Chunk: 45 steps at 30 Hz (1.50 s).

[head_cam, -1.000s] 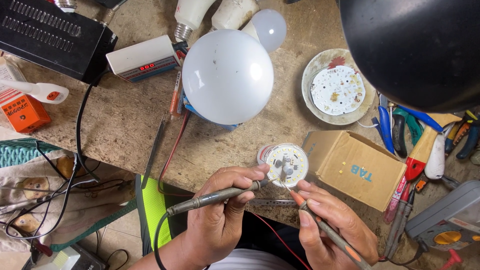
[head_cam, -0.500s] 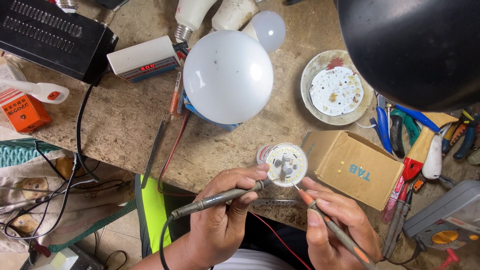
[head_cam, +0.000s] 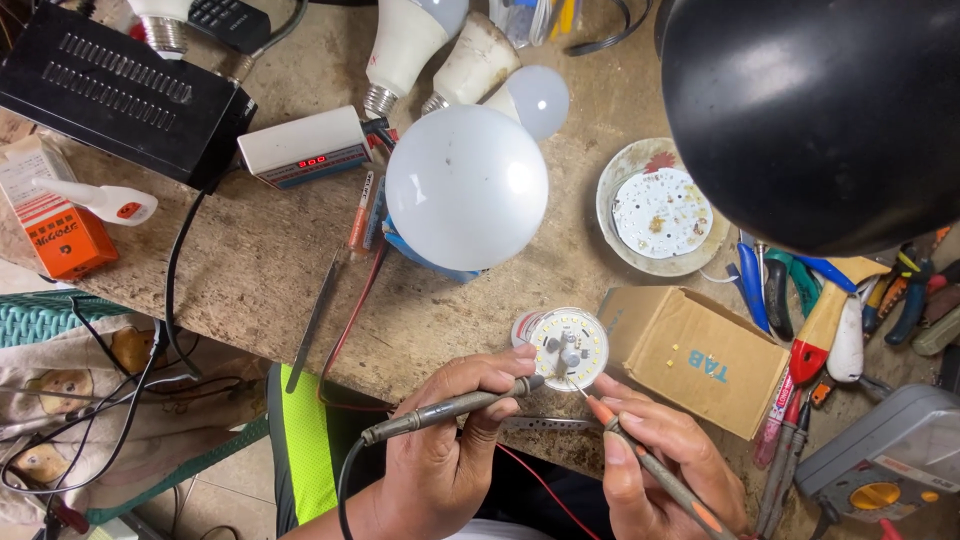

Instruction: Soldering and repairing LED chips on a circuit board at an electronics workbench.

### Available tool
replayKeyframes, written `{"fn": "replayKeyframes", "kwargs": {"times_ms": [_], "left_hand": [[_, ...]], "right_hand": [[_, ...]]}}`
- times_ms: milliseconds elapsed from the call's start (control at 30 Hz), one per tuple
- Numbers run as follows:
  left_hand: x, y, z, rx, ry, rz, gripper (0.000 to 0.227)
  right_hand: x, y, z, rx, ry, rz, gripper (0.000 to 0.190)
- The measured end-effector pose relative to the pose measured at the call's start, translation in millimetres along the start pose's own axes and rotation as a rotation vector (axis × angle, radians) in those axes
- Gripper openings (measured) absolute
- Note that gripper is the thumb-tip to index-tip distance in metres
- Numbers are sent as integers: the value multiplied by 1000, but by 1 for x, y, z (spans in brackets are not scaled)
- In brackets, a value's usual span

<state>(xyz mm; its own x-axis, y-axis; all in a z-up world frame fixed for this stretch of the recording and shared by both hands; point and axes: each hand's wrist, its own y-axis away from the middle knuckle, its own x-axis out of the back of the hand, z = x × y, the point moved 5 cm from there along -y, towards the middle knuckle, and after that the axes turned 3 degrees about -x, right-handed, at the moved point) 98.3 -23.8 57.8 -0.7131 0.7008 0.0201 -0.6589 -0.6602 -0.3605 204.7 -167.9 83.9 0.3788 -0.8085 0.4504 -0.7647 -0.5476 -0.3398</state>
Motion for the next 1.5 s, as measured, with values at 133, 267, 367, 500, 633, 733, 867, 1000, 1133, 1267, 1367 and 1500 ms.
{"fn": "replayKeyframes", "kwargs": {"times_ms": [133, 267, 367, 500, 633, 733, 867, 1000, 1133, 1267, 1367, 1500], "left_hand": [[0, 2, 0, -4, -5, -13, 12], [0, 1, 0, -9, 8, -9, 11], [0, 0, 1, 0, -23, -8, 12], [-1, 2, -1, 7, 4, -5, 11], [-1, 2, 0, 6, 9, -13, 13], [-1, 3, -1, 7, 9, -16, 13], [-1, 3, -1, 2, 24, -24, 13], [0, 2, 0, 1, 16, -15, 12], [1, 1, 2, -14, 12, -1, 14], [7, 4, 7, -75, 28, 50, 14], [21, 14, 7, -114, -15, 88, 10], [49, 35, 4, -270, -456, 223, 12]], "right_hand": [[0, 1, 4, 26, -29, -39, 15], [1, 0, 5, -1, -5, -60, 15], [0, 1, 8, 57, -18, -61, 16], [0, 3, 10, 47, -29, -32, 14], [0, 4, 10, 63, -20, -22, 14], [1, 3, 11, 88, -34, -42, 16], [1, 3, 9, 85, -17, -50, 16], [0, 2, 10, 99, -28, -54, 16], [2, 4, 9, 75, -5, -40, 16], [7, 16, 1, 47, 7, -8, 15], [56, 39, 17, -1, 59, 199, 16], [121, 43, 93, -268, -95, 140, 35]]}}
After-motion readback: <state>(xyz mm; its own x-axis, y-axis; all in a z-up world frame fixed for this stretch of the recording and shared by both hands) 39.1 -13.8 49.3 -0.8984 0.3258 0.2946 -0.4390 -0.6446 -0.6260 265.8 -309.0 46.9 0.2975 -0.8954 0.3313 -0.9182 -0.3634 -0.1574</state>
